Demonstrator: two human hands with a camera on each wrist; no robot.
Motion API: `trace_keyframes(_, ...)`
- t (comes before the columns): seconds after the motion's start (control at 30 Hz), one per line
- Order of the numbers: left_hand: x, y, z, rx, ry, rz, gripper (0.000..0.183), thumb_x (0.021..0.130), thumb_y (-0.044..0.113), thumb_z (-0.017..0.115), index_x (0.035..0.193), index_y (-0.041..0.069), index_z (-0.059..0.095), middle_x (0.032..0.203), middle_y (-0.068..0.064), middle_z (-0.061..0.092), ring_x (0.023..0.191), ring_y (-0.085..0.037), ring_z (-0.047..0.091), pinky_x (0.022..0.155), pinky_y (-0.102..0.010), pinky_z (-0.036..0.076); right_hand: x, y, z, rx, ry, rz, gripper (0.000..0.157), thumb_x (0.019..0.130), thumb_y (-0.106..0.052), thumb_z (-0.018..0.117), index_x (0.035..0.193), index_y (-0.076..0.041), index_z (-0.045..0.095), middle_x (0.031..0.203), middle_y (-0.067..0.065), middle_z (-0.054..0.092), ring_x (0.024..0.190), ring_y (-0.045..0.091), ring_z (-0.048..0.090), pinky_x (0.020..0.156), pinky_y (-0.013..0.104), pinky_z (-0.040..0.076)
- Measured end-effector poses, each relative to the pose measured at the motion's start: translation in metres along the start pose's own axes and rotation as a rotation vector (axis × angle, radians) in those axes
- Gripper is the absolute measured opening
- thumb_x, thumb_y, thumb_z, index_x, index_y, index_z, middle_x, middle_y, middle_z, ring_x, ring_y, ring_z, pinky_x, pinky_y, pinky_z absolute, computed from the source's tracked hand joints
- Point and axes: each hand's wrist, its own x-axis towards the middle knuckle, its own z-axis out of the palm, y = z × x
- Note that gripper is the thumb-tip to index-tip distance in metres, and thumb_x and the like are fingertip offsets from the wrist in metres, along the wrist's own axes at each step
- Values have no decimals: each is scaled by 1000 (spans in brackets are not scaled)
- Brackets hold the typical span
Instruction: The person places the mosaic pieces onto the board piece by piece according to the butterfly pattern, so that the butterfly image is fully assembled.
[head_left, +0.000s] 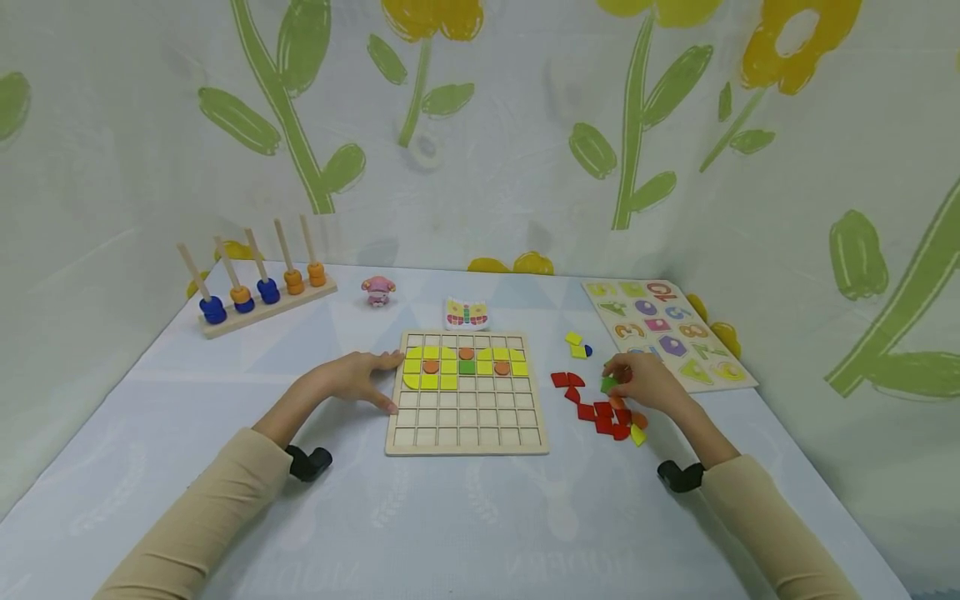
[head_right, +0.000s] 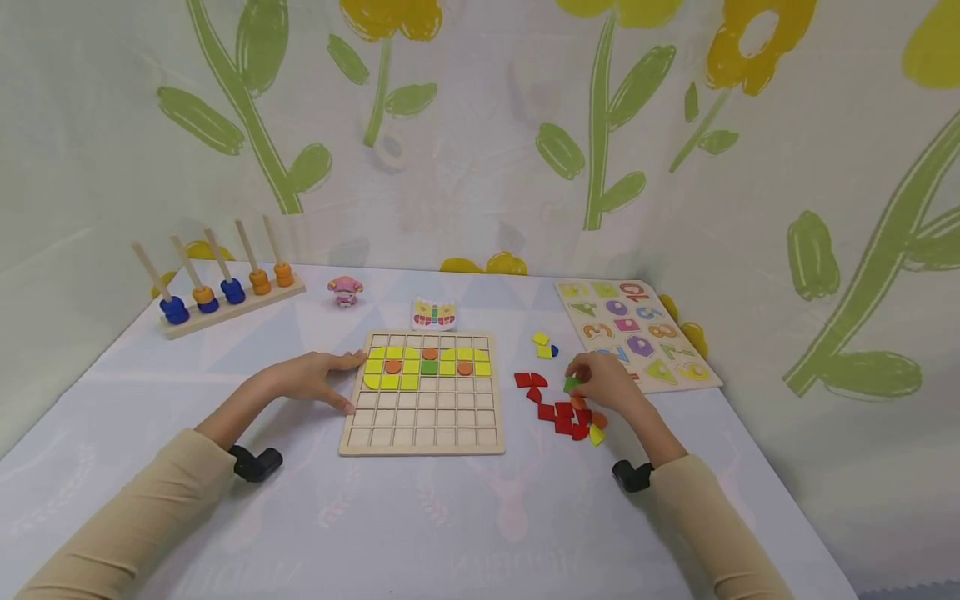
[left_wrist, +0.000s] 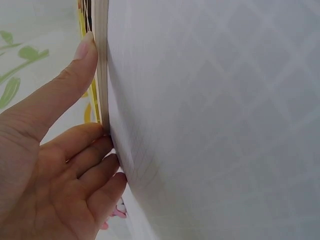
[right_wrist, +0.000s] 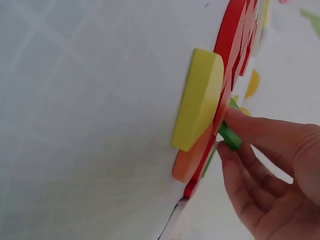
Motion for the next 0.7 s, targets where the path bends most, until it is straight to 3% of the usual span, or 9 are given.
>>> trace_keyframes(0.3,-1,1,0,14,3,8,99,75,45,80,152,9,28,154,-21,24,142,-40,20,111,-58,22,7,-18,-4,72,45,-66,14,86,-4,72,99,-1,74,88,5,73,78,20,66,72,30,56)
trace_keyframes(0.5,-1,0,0,4,-2,-8,99,75,45,80,152,11,28,155,-20,23,142,-39,19,111,-59,21,20,-46,9,101,58,-127,12,86,-6,73,97,-5,75,89,2,72,78,17,65,74,32,56)
trace_keyframes(0.7,-1,1,0,7,-5,-15,100,74,46,80,152,10,28,155,-20,23,142,-40,19,110,-59,22,40,-74,28,177,3,-188,13,87,-7,71,100,-7,75,94,1,72,80,14,65,75,27,55)
